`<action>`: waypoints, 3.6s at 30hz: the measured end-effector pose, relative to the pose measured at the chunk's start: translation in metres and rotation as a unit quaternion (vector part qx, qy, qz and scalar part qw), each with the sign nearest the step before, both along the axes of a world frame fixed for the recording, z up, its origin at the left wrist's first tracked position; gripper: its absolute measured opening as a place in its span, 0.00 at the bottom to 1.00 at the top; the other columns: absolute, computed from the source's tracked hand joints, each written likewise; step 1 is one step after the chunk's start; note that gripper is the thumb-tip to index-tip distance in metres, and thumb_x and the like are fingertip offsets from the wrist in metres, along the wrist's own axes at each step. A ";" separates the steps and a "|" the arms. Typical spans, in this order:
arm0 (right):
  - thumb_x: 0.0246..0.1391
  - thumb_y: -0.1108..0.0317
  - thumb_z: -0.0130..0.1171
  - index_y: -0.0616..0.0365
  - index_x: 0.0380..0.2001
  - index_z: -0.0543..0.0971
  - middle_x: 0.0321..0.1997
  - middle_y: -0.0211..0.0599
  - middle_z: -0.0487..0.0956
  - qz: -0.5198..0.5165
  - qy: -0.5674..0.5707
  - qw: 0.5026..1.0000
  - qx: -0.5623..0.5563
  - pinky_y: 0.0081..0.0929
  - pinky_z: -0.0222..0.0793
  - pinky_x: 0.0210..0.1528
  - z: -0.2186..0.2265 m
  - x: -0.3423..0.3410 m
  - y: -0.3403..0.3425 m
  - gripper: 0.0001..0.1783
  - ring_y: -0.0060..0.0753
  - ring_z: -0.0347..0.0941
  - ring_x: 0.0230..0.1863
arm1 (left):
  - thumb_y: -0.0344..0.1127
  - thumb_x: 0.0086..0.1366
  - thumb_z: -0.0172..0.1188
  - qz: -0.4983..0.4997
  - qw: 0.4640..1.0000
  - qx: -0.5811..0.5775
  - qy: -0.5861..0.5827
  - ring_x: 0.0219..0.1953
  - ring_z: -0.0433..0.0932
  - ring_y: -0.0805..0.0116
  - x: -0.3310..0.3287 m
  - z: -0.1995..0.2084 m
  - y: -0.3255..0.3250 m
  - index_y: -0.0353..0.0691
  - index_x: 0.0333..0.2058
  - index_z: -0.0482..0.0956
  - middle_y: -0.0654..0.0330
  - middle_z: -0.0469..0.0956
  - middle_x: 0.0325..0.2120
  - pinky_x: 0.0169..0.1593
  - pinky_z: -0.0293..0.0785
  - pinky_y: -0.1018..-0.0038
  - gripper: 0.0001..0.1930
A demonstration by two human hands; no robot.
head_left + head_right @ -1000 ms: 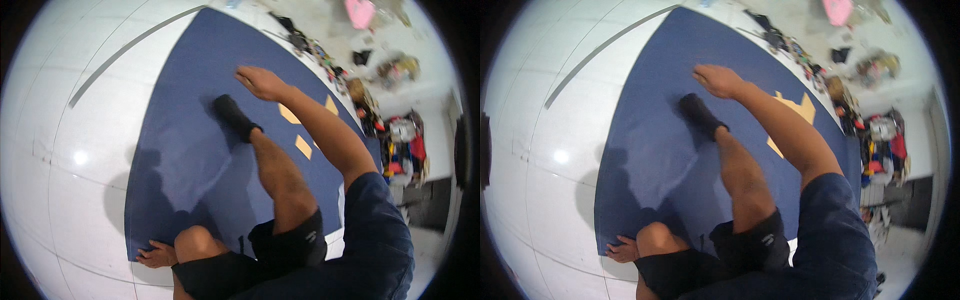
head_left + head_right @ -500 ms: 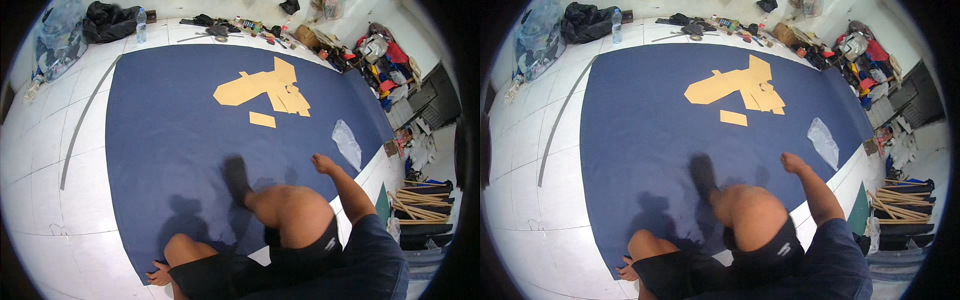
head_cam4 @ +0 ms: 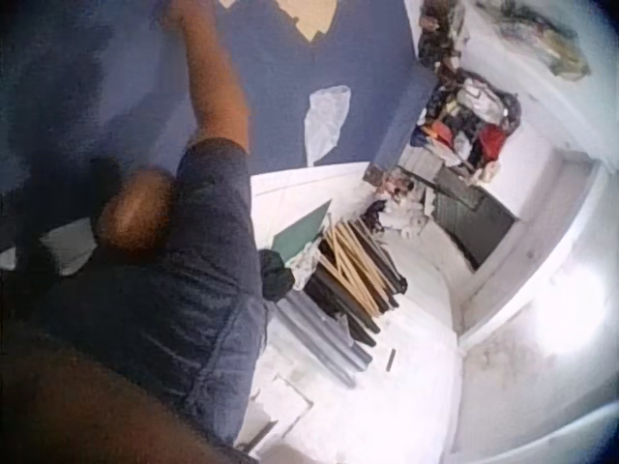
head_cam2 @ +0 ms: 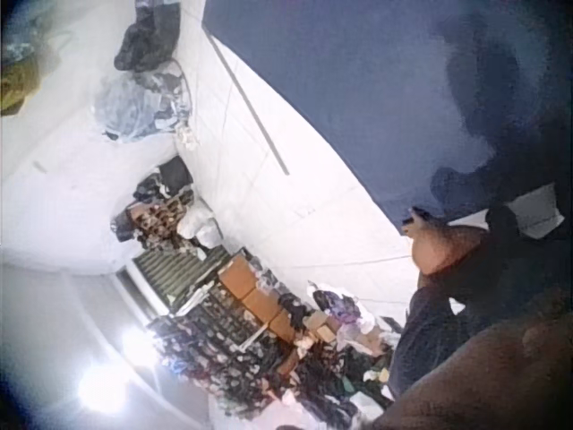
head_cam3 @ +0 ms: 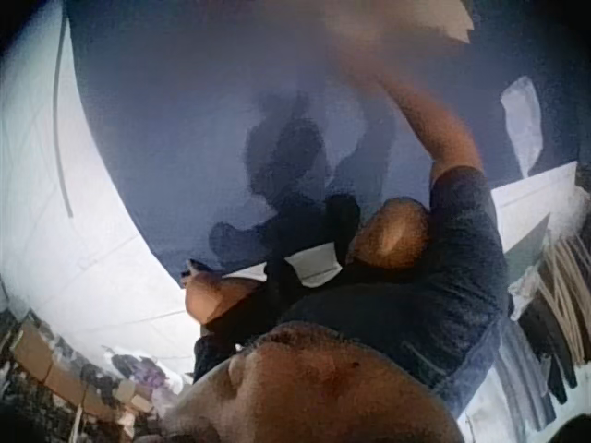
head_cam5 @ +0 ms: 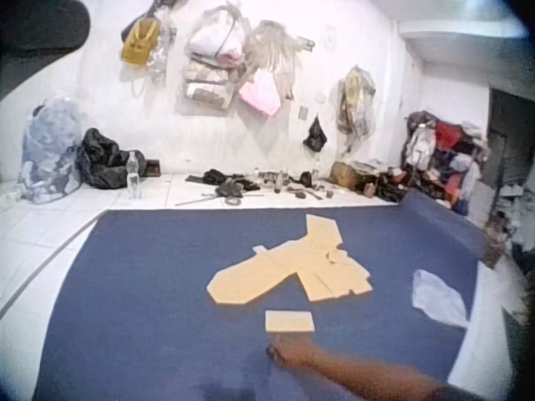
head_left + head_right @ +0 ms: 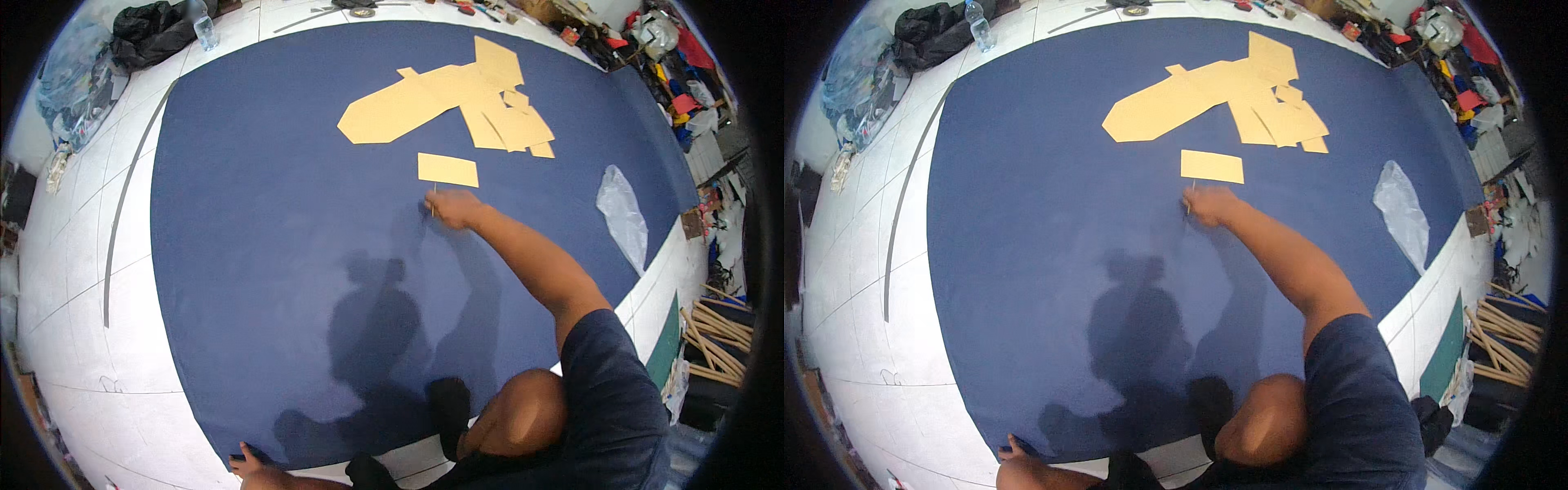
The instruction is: The person uses a straightedge and a pencil to draw lines on a piece of blue fabric, then places a cardboard pattern on the fabric and traces around it with the pencil.
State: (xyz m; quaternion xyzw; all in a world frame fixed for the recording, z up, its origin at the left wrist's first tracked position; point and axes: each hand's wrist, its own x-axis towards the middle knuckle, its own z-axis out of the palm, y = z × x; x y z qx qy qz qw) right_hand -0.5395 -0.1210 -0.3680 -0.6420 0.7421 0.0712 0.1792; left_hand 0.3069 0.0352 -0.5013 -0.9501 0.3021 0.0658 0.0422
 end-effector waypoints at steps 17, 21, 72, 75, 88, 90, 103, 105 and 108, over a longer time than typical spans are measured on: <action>0.67 0.55 0.48 0.55 0.55 0.78 0.55 0.49 0.81 -0.038 0.052 0.984 -0.166 0.54 0.67 0.58 -0.072 0.068 -0.200 0.21 0.50 0.77 0.58 | 0.33 0.65 0.67 -0.122 0.950 0.222 0.184 0.52 0.76 0.47 0.001 0.176 0.171 0.32 0.53 0.73 0.45 0.76 0.46 0.57 0.72 0.57 0.21; 0.62 0.60 0.56 0.58 0.45 0.82 0.42 0.52 0.84 0.123 -0.171 0.938 -0.274 0.56 0.73 0.45 -0.098 0.197 -0.157 0.16 0.56 0.81 0.48 | 0.32 0.66 0.66 -0.181 0.941 0.192 0.211 0.50 0.77 0.49 0.001 0.158 0.118 0.32 0.53 0.74 0.46 0.78 0.45 0.55 0.73 0.59 0.20; 0.61 0.55 0.62 0.40 0.61 0.78 0.73 0.38 0.68 0.044 -0.079 0.973 -0.213 0.59 0.50 0.75 -0.085 0.485 0.173 0.24 0.53 0.58 0.75 | 0.27 0.63 0.56 -0.650 0.623 -0.173 0.399 0.70 0.61 0.41 -0.132 0.042 -0.060 0.38 0.54 0.75 0.46 0.68 0.65 0.72 0.49 0.43 0.19; 0.61 0.55 0.63 0.41 0.62 0.77 0.73 0.39 0.68 0.053 -0.076 0.968 -0.231 0.60 0.50 0.75 -0.086 0.478 0.178 0.25 0.53 0.58 0.75 | 0.27 0.63 0.59 -0.605 0.693 -0.229 0.318 0.65 0.67 0.43 -0.094 0.046 -0.063 0.37 0.50 0.79 0.45 0.72 0.60 0.69 0.57 0.49 0.16; 0.63 0.52 0.60 0.43 0.64 0.75 0.74 0.43 0.67 0.059 -0.076 0.972 -0.214 0.68 0.45 0.74 -0.086 0.529 0.257 0.27 0.56 0.57 0.76 | 0.33 0.67 0.61 -0.553 0.786 -0.170 0.218 0.70 0.59 0.35 -0.002 0.042 0.064 0.36 0.59 0.75 0.38 0.63 0.66 0.70 0.54 0.46 0.22; 0.63 0.52 0.60 0.43 0.64 0.75 0.74 0.42 0.67 0.054 -0.077 0.972 -0.214 0.70 0.44 0.74 -0.084 0.531 0.265 0.27 0.54 0.57 0.76 | 0.32 0.67 0.62 -0.566 0.787 -0.159 0.186 0.70 0.57 0.35 -0.002 0.038 0.075 0.37 0.62 0.72 0.37 0.61 0.67 0.72 0.52 0.46 0.24; 0.63 0.56 0.61 0.44 0.65 0.74 0.76 0.44 0.62 0.028 -0.071 0.980 -0.184 0.72 0.37 0.75 -0.091 0.541 0.286 0.28 0.57 0.51 0.79 | 0.40 0.66 0.63 -0.530 0.787 -0.261 0.180 0.59 0.69 0.46 -0.009 0.042 0.059 0.39 0.55 0.78 0.47 0.74 0.54 0.62 0.62 0.51 0.21; 0.63 0.56 0.62 0.45 0.65 0.73 0.76 0.45 0.62 0.045 -0.058 0.982 -0.175 0.70 0.38 0.76 -0.092 0.538 0.286 0.28 0.58 0.51 0.79 | 0.40 0.66 0.63 -0.482 0.821 -0.265 0.152 0.57 0.70 0.48 0.009 0.041 0.038 0.41 0.55 0.79 0.49 0.74 0.52 0.61 0.63 0.51 0.20; 0.64 0.60 0.61 0.48 0.66 0.72 0.77 0.46 0.61 0.050 -0.072 0.981 -0.173 0.69 0.37 0.76 -0.087 0.544 0.284 0.27 0.60 0.50 0.78 | 0.40 0.66 0.65 -0.457 0.832 -0.286 0.133 0.51 0.72 0.51 0.043 0.036 0.007 0.45 0.54 0.81 0.53 0.75 0.47 0.56 0.66 0.54 0.18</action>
